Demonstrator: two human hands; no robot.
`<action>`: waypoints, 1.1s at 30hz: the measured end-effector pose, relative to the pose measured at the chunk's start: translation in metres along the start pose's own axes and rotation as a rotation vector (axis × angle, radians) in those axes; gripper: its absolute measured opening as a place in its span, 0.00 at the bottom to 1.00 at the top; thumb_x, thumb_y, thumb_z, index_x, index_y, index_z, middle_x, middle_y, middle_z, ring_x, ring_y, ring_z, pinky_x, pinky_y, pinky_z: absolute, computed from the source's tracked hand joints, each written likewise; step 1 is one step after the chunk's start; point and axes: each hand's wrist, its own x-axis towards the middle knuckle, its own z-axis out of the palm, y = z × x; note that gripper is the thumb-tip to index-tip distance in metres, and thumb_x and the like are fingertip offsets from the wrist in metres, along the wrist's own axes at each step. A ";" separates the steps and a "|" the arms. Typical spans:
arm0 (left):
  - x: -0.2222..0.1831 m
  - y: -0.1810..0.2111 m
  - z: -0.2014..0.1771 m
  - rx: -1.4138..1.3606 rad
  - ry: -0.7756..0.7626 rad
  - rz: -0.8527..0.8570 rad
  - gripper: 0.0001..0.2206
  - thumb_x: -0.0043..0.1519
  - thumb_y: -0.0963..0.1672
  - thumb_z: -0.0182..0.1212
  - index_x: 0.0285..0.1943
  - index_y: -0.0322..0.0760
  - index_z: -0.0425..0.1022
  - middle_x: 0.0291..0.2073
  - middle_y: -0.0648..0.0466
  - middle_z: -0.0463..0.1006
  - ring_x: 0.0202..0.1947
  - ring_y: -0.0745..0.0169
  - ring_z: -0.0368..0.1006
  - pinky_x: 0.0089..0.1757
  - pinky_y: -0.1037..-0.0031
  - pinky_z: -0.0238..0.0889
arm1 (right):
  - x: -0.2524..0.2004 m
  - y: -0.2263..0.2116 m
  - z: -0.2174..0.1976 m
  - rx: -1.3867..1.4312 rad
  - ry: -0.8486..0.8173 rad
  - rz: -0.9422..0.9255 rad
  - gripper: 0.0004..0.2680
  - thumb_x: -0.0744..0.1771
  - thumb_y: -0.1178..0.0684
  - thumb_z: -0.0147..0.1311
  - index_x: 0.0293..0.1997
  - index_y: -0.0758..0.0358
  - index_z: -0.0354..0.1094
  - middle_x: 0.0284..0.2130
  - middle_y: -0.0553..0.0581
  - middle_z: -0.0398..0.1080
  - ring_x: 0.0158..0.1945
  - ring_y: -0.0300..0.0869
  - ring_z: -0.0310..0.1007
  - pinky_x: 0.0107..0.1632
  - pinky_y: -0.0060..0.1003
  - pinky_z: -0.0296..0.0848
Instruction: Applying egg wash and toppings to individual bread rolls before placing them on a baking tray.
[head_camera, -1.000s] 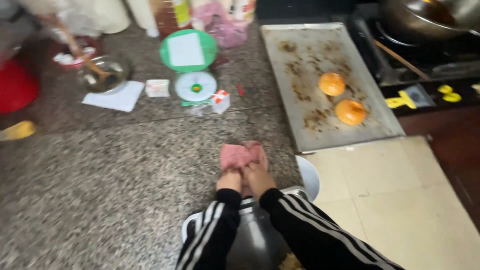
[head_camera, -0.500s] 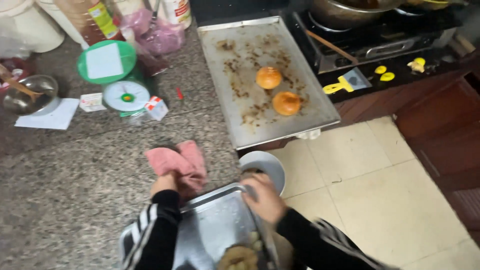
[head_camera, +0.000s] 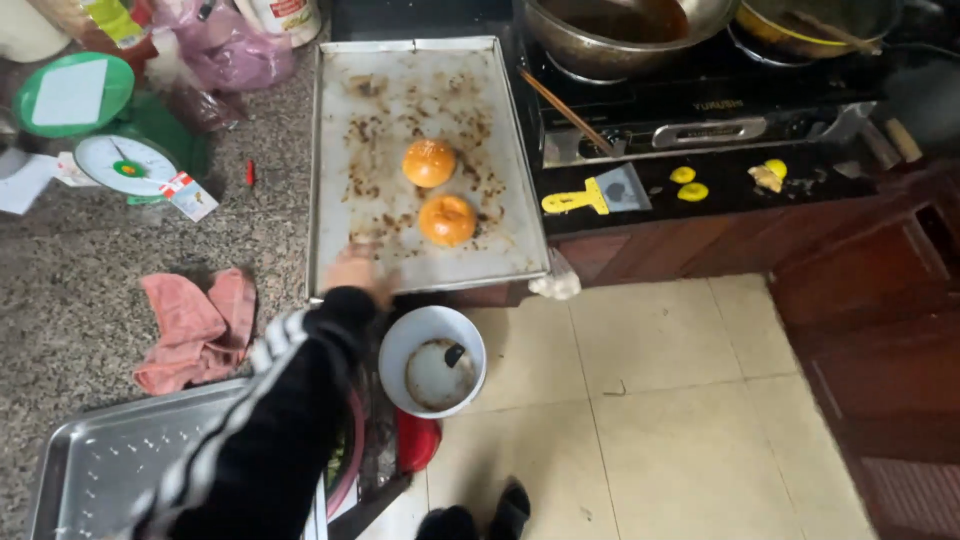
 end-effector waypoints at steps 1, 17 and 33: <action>0.019 0.017 0.026 -0.077 0.055 0.087 0.32 0.63 0.60 0.54 0.74 0.49 0.65 0.69 0.44 0.68 0.67 0.39 0.66 0.61 0.50 0.63 | 0.008 -0.001 0.016 0.025 0.002 -0.020 0.12 0.64 0.45 0.62 0.52 0.45 0.82 0.43 0.45 0.82 0.45 0.36 0.78 0.50 0.31 0.74; 0.127 0.151 0.063 -0.033 -0.126 -0.007 0.65 0.45 0.69 0.72 0.86 0.51 0.33 0.81 0.48 0.42 0.79 0.32 0.39 0.65 0.45 0.55 | 0.109 -0.281 -0.092 -0.283 -0.158 -0.294 0.10 0.66 0.45 0.59 0.51 0.43 0.81 0.41 0.36 0.85 0.39 0.29 0.81 0.48 0.26 0.76; -0.077 0.107 -0.080 -2.846 0.121 -0.444 0.38 0.58 0.64 0.52 0.73 0.43 0.65 0.65 0.31 0.72 0.59 0.14 0.70 0.50 0.25 0.66 | 0.425 -0.569 0.032 -0.246 -0.523 -0.786 0.21 0.69 0.48 0.58 0.67 0.72 0.61 0.62 0.79 0.66 0.66 0.67 0.66 0.67 0.58 0.67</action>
